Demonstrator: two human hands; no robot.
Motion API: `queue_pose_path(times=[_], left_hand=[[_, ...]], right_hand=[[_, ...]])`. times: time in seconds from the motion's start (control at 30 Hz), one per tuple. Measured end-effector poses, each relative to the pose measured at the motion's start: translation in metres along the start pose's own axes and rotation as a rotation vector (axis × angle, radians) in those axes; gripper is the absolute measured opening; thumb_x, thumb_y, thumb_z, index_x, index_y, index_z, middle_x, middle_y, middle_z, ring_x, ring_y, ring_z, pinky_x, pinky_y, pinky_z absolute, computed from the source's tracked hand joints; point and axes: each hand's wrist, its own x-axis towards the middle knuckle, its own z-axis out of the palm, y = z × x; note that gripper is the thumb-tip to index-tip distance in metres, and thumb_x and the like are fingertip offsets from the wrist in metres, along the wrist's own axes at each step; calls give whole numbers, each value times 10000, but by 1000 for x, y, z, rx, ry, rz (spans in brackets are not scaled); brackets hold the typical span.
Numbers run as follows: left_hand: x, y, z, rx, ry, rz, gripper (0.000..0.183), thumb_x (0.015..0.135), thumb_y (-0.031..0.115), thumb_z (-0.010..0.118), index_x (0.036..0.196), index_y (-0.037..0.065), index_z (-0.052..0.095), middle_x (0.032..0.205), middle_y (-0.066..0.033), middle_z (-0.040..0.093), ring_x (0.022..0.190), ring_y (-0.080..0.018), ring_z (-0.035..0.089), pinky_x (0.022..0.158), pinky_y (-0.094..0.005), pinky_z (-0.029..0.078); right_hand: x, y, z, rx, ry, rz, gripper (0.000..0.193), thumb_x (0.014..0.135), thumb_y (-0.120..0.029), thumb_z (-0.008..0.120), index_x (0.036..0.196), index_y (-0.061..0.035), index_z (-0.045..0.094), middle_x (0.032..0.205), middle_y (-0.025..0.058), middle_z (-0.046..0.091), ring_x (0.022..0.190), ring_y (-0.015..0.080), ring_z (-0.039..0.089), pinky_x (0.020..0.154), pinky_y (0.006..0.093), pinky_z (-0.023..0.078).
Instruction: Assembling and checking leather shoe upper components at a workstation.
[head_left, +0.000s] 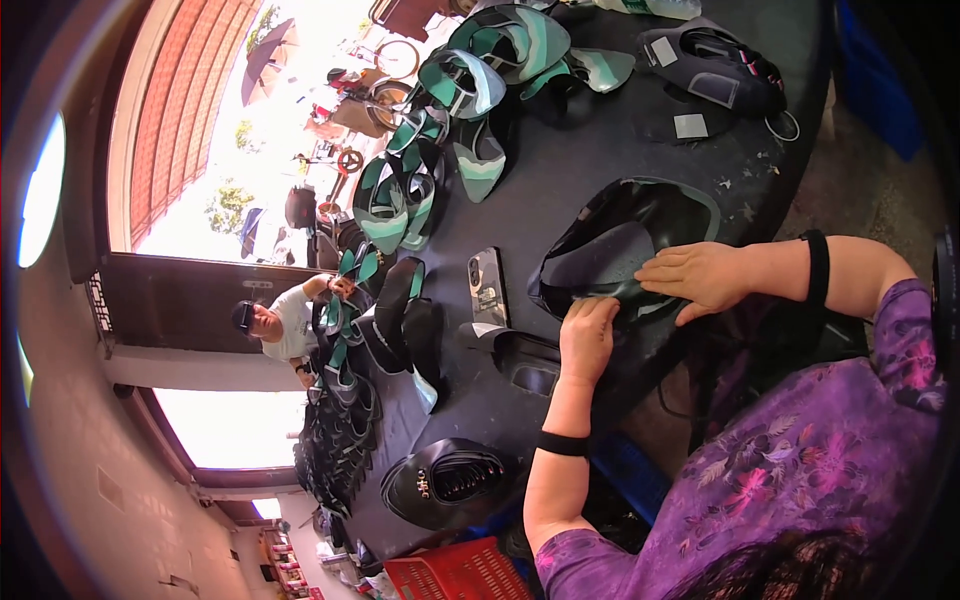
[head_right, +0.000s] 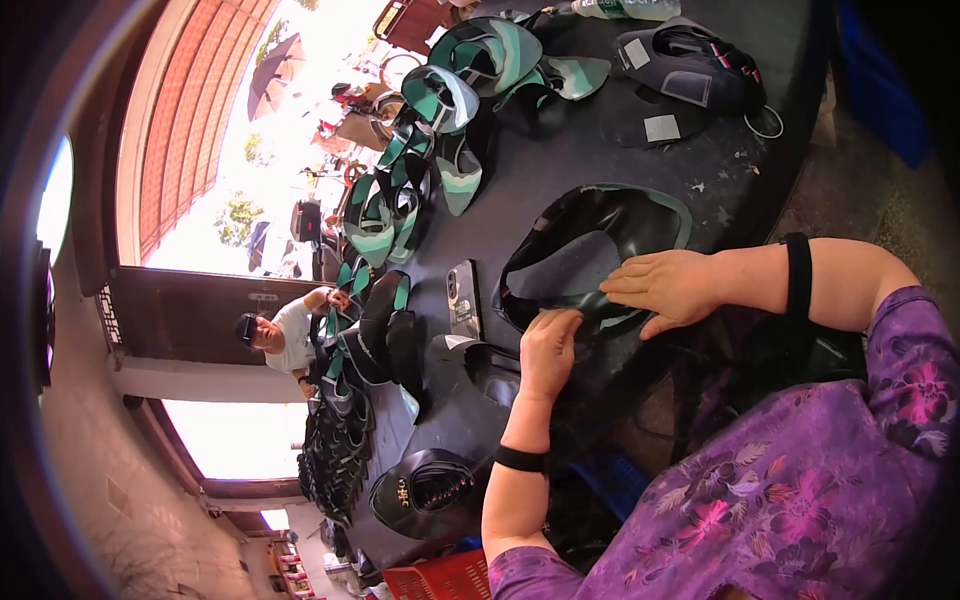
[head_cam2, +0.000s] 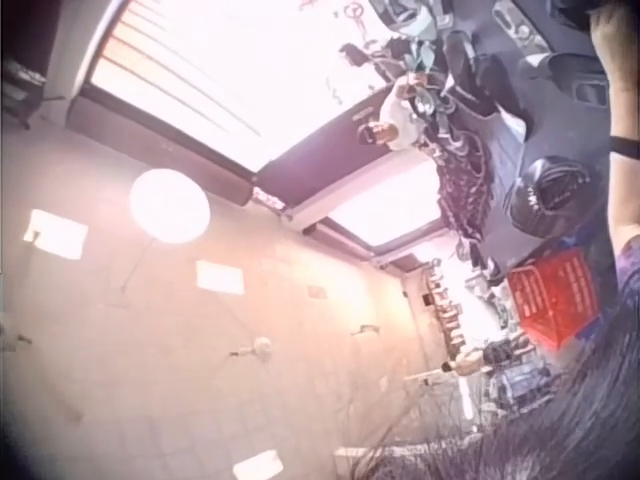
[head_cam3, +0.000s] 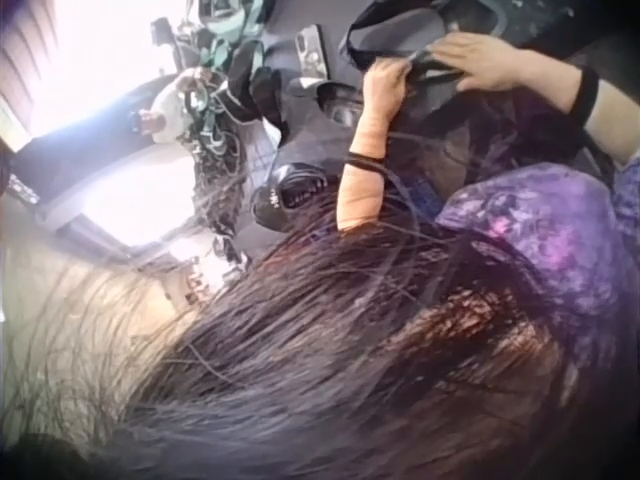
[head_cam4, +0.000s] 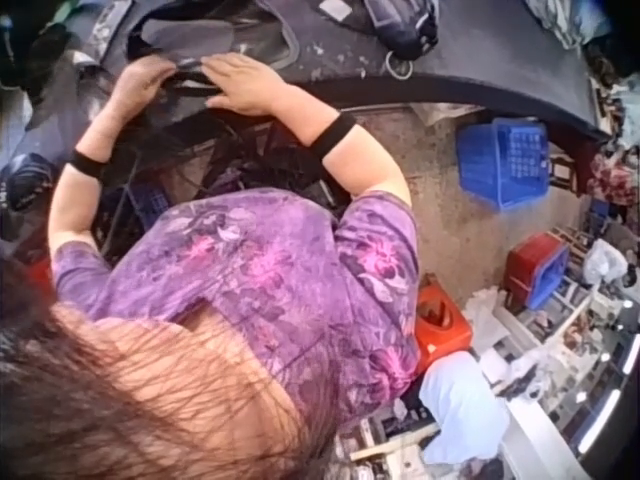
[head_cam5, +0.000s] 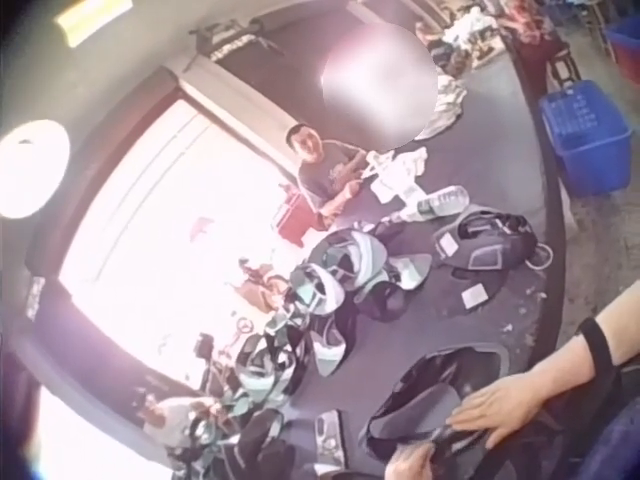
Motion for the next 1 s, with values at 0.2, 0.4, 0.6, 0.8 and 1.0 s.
queue_pose_path(times=[0.2, 0.4, 0.6, 0.8, 1.0], left_hand=[[0, -6, 2, -88, 44, -63, 74, 731, 34, 582, 796, 18, 613, 830, -112, 607, 793, -271, 570, 679, -334, 451], [6, 8, -4, -68, -92, -80, 144, 687, 106, 637, 814, 39, 622, 834, -82, 571, 803, -254, 545, 688, -326, 446], [8, 15, -3, 59, -98, 37, 257, 637, 153, 692, 873, 74, 630, 877, -76, 549, 854, -253, 517, 742, -327, 433], [12, 16, 2, -55, -114, 135, 187, 665, 75, 665, 850, 71, 643, 901, -79, 572, 855, -264, 539, 729, -337, 442], [17, 24, 8, -102, -51, 92, 74, 702, 48, 618, 768, 15, 615, 827, -100, 586, 790, -268, 560, 707, -338, 445]], right_hand=[[-2, 6, 3, 59, 31, -2, 536, 856, -369, 453, 1211, 31, 415, 1304, 155, 374, 1219, 259, 340, 1023, 354, 257], [1, 3, 5, 108, 93, 59, 402, 814, -226, 534, 1159, -26, 491, 1258, 98, 442, 1184, 243, 386, 990, 348, 314], [2, 2, 7, 71, 137, 47, 415, 783, -226, 569, 1145, -35, 498, 1222, 96, 469, 1156, 243, 412, 974, 339, 335], [-1, 3, 8, 61, 144, 34, 430, 774, -225, 575, 1151, -38, 486, 1219, 99, 467, 1156, 244, 412, 977, 342, 327], [0, 2, 8, 86, 132, 39, 380, 808, -231, 537, 1133, -42, 486, 1227, 90, 450, 1164, 236, 393, 991, 334, 304]])
